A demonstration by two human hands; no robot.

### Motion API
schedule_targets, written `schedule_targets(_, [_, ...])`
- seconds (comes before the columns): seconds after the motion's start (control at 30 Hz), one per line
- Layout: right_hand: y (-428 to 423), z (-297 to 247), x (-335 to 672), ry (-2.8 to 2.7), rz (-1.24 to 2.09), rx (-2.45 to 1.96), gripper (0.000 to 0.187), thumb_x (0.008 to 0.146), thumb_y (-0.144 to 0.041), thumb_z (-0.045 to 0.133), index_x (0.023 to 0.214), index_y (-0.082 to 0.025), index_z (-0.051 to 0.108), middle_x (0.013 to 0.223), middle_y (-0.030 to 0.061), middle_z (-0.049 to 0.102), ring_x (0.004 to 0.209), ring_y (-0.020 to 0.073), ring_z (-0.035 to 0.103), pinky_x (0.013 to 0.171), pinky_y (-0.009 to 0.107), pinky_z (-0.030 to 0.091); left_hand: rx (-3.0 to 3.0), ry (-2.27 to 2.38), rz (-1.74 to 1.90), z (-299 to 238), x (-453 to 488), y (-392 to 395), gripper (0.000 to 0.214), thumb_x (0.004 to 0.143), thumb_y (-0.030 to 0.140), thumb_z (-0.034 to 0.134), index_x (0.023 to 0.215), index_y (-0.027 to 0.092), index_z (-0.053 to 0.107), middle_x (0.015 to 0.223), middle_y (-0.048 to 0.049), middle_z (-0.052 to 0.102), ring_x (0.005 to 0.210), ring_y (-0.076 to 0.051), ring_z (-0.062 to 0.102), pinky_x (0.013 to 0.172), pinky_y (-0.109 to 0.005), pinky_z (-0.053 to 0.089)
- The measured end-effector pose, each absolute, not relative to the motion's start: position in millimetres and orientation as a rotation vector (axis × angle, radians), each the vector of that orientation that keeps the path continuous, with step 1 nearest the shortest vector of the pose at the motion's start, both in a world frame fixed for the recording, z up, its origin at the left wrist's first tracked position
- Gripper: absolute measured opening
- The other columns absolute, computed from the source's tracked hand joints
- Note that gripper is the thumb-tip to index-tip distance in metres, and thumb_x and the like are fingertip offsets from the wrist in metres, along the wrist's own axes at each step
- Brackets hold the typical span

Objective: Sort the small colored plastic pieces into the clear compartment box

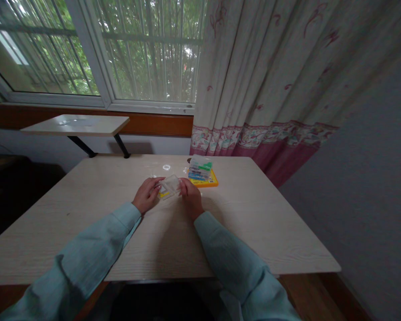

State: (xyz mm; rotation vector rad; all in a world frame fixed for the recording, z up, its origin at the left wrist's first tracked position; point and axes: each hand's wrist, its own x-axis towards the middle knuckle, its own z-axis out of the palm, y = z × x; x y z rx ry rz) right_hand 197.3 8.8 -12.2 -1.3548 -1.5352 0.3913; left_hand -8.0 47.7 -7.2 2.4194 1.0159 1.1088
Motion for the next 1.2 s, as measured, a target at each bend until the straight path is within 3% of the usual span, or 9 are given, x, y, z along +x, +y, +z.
schedule_targets(0.07, [8,-12,198,-1.555,0.43,-1.37,0.042,0.099,-0.045,0.032,0.084,-0.021,0.062,0.06,-0.0019,0.061,0.056,0.0134,0.06,0.061,0.024,0.048,2.424,1.013,1.123,-6,-8,47,0.037,0.095,0.028,0.038,0.128,0.019,0.052,0.113,-0.0095,0.062,0.103,-0.021,0.053,0.094,-0.036,0.042])
schedule_targets(0.13, [6,-9,198,-1.561,0.448,-1.352,0.041,0.099,-0.046,0.032,0.083,-0.021,0.061,0.055,-0.0031,0.058,0.052,0.0129,0.058,0.06,0.023,0.048,2.421,1.018,1.127,-6,-8,47,0.037,0.096,0.029,0.038,0.127,0.019,0.053,0.111,-0.0093,0.062,0.103,-0.021,0.054,0.094,-0.036,0.042])
schedule_targets(0.27, [2,-3,196,-1.575,0.403,-1.272,0.034,0.097,-0.043,0.038,0.101,-0.021,0.063,0.074,0.0011,0.067,0.061,0.0147,0.063,0.065,0.026,0.052,2.351,1.069,1.137,-9,-8,49,0.037,0.096,0.032,0.038,0.128,0.019,0.052,0.113,-0.0091,0.061,0.106,-0.021,0.054,0.097,-0.035,0.042])
schedule_targets(0.4, [2,-2,193,-1.596,0.279,-1.262,0.031,0.095,-0.038,0.041,0.105,-0.019,0.064,0.098,0.0066,0.07,0.073,0.016,0.066,0.074,0.028,0.053,2.317,1.017,1.107,-16,-7,53,0.039,0.094,0.032,0.041,0.129,0.018,0.051,0.118,-0.01,0.06,0.109,-0.02,0.055,0.099,-0.034,0.043])
schedule_targets(0.67, [3,-4,197,-1.656,0.153,-1.303,0.03,0.096,-0.035,0.041,0.099,-0.019,0.066,0.09,0.0067,0.07,0.077,0.0175,0.065,0.078,0.029,0.052,2.224,0.963,1.044,-23,-2,53,0.052,0.087,0.034,0.054,0.136,0.019,0.044,0.135,-0.0112,0.052,0.122,-0.022,0.051,0.105,-0.037,0.043])
schedule_targets(0.8, [-2,1,195,-1.857,0.06,-1.253,0.034,0.097,-0.035,0.038,0.103,-0.019,0.067,0.099,0.0101,0.071,0.089,0.0208,0.066,0.082,0.032,0.051,2.15,1.097,1.016,-19,-2,50,0.056,0.082,0.039,0.061,0.133,0.021,0.046,0.128,-0.0088,0.057,0.108,-0.022,0.059,0.095,-0.036,0.049])
schedule_targets(1.0, [-10,5,187,-2.023,0.084,-1.254,0.035,0.098,-0.038,0.038,0.107,-0.019,0.066,0.093,0.0084,0.072,0.085,0.0201,0.066,0.08,0.03,0.05,2.114,1.254,0.979,-14,-3,49,0.059,0.076,0.035,0.066,0.131,0.021,0.048,0.108,-0.0051,0.064,0.079,-0.016,0.06,0.076,-0.03,0.051])
schedule_targets(1.2, [-4,-2,191,-1.834,0.113,-1.248,0.031,0.096,-0.034,0.04,0.103,-0.02,0.067,0.099,0.008,0.072,0.091,0.0196,0.066,0.084,0.031,0.051,2.176,1.192,0.85,-16,-5,49,0.064,0.078,0.034,0.062,0.137,0.021,0.042,0.09,-0.0022,0.065,0.07,-0.016,0.06,0.068,-0.028,0.049])
